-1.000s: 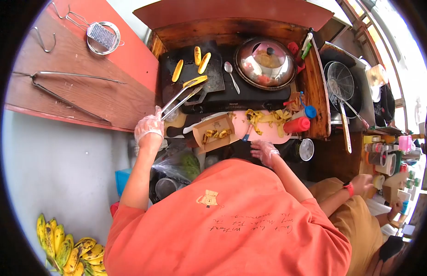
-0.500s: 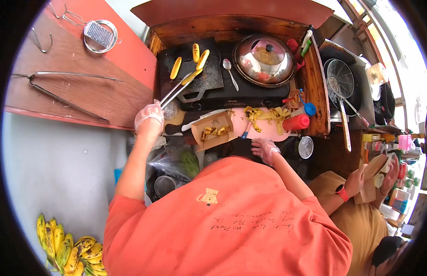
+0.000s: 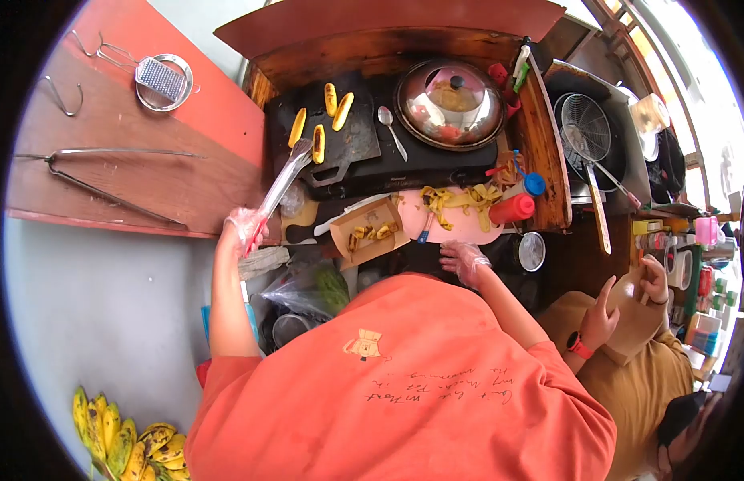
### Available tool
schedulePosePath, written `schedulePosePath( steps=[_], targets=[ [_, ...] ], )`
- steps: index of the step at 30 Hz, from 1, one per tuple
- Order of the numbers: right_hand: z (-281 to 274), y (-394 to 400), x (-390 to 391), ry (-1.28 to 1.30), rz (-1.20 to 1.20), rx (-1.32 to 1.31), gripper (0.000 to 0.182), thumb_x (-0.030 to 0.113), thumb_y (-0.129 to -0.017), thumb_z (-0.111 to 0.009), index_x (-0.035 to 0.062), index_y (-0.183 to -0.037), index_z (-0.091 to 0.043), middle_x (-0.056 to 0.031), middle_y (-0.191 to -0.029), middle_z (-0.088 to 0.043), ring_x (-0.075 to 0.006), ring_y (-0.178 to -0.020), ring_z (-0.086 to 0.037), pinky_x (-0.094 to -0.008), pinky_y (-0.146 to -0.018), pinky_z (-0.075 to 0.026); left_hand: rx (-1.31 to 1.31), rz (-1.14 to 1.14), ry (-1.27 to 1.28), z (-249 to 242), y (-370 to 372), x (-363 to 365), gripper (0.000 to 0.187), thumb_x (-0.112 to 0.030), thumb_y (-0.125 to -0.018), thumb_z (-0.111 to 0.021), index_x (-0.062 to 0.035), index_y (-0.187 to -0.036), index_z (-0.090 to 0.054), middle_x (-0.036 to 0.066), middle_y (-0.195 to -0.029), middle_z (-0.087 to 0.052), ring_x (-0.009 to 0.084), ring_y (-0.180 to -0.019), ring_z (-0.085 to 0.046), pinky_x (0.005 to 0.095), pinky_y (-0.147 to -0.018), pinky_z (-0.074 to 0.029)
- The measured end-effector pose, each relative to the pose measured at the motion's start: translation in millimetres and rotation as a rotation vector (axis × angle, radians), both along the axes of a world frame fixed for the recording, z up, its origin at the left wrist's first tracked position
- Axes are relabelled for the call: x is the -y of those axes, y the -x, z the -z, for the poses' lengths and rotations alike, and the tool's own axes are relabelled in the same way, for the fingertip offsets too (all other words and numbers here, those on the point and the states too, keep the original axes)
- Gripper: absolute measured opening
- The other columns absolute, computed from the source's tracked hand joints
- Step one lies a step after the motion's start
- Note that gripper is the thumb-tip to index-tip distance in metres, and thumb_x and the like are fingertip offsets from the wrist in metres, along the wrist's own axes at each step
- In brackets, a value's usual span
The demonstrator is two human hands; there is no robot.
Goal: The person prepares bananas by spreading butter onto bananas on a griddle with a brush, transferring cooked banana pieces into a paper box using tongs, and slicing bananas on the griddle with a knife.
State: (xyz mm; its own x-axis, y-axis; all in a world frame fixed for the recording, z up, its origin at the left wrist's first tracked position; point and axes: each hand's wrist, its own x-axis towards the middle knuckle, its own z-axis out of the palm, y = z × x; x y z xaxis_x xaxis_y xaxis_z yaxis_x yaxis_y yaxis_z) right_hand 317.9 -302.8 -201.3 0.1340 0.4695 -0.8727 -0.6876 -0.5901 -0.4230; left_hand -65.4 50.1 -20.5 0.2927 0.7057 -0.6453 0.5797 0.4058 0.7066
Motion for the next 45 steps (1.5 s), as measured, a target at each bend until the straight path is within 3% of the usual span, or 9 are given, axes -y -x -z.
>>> schedulePosePath(
  steps=[14, 21, 24, 26, 28, 29, 33, 35, 45],
  targets=[
    [-4, -7, -9, -0.024, 0.051, 0.001, 0.041, 0.029, -0.1, -0.055, -0.0005, -0.129, -0.052, -0.0161, -0.134, -0.058, -0.0324, -0.11, -0.06, -0.0422, -0.089, -0.052, -0.178, -0.098, -0.333, -14, -46, 30, 0.019, -0.02, -0.095, -0.066, -0.0027, -0.088, -0.07, -0.001, -0.058, -0.055, 0.0068, -0.045, -0.048, 0.0271, -0.042, -0.035],
    [-10, -9, -6, -0.046, 0.058, 0.003, 0.042, 0.03, -0.098, -0.058, 0.0001, -0.127, -0.055, -0.0148, -0.131, -0.06, -0.0308, -0.105, -0.062, -0.041, -0.087, -0.053, -0.365, 0.142, -0.798, 49, -87, 11, 0.023, -0.019, -0.09, -0.069, 0.0042, -0.091, -0.071, 0.013, -0.07, -0.066, 0.0185, -0.056, -0.06, 0.0354, -0.053, -0.045],
    [-10, -9, -1, -0.039, 0.066, 0.008, 0.043, 0.03, -0.097, -0.06, 0.0001, -0.127, -0.055, -0.0143, -0.131, -0.061, -0.0305, -0.104, -0.062, -0.0408, -0.087, -0.053, 0.331, -0.538, 0.029, 74, -83, -7, 0.022, -0.017, -0.09, -0.068, 0.0048, -0.091, -0.07, 0.014, -0.072, -0.066, 0.0201, -0.06, -0.061, 0.0361, -0.055, -0.047],
    [-8, -9, 1, -0.028, 0.064, 0.004, 0.044, 0.03, -0.096, -0.061, -0.0001, -0.128, -0.054, -0.0141, -0.132, -0.061, -0.0304, -0.104, -0.062, -0.0408, -0.086, -0.053, -0.333, 0.202, -0.761, 25, -101, 26, 0.023, -0.017, -0.09, -0.07, 0.0054, -0.086, -0.067, 0.012, -0.071, -0.065, 0.0203, -0.063, -0.061, 0.0356, -0.056, -0.049],
    [-3, -8, 5, -0.02, 0.086, 0.015, 0.045, 0.03, -0.096, -0.062, -0.0011, -0.127, -0.054, -0.0145, -0.132, -0.061, -0.0302, -0.103, -0.062, -0.0407, -0.086, -0.053, 0.082, -0.219, -0.327, 47, -105, -2, 0.026, -0.019, -0.09, -0.07, 0.006, -0.084, -0.065, 0.013, -0.071, -0.066, 0.0225, -0.066, -0.063, 0.0364, -0.058, -0.05],
    [-1, -8, 7, -0.02, 0.087, 0.016, 0.045, 0.03, -0.096, -0.062, -0.0011, -0.127, -0.054, -0.0145, -0.132, -0.061, -0.0302, -0.103, -0.062, -0.0407, -0.086, -0.053, -0.32, 0.1, -0.784, 42, -107, -5, 0.024, -0.016, -0.088, -0.072, 0.006, -0.082, -0.064, 0.013, -0.072, -0.067, 0.0222, -0.065, -0.063, 0.0357, -0.058, -0.049],
    [-4, -11, 12, -0.004, 0.052, 0.018, 0.046, 0.03, -0.098, -0.058, -0.0014, -0.131, -0.053, -0.0162, -0.136, -0.058, -0.0328, -0.11, -0.061, -0.0417, -0.09, -0.052, -0.051, -0.268, -0.589, 98, -116, -109, 0.022, -0.023, -0.093, -0.066, -0.0037, -0.1, -0.071, 0.015, -0.079, -0.07, 0.0288, -0.071, -0.066, 0.0406, -0.067, -0.054],
    [-2, -11, 14, 0.013, 0.076, 0.042, 0.045, 0.029, -0.098, -0.058, 0.0005, -0.132, -0.054, -0.0176, -0.139, -0.057, -0.034, -0.112, -0.06, -0.0433, -0.094, -0.051, -0.629, 0.215, -0.986, 58, -130, -109, 0.026, -0.028, -0.095, -0.062, -0.0111, -0.113, -0.071, 0.015, -0.098, -0.073, 0.034, -0.091, -0.07, 0.0436, -0.081, -0.056],
    [-21, -8, 21, 0.04, 0.033, 0.082, 0.051, 0.026, -0.092, -0.066, -0.0024, -0.133, -0.054, -0.0222, -0.139, -0.055, -0.0361, -0.113, -0.06, -0.0441, -0.093, -0.05, -0.825, 0.506, -1.13, -23, -148, -139, 0.022, -0.026, -0.093, -0.065, -0.0206, -0.114, -0.07, 0.011, -0.105, -0.071, 0.0349, -0.1, -0.067, 0.0488, -0.084, -0.054]
  ],
)
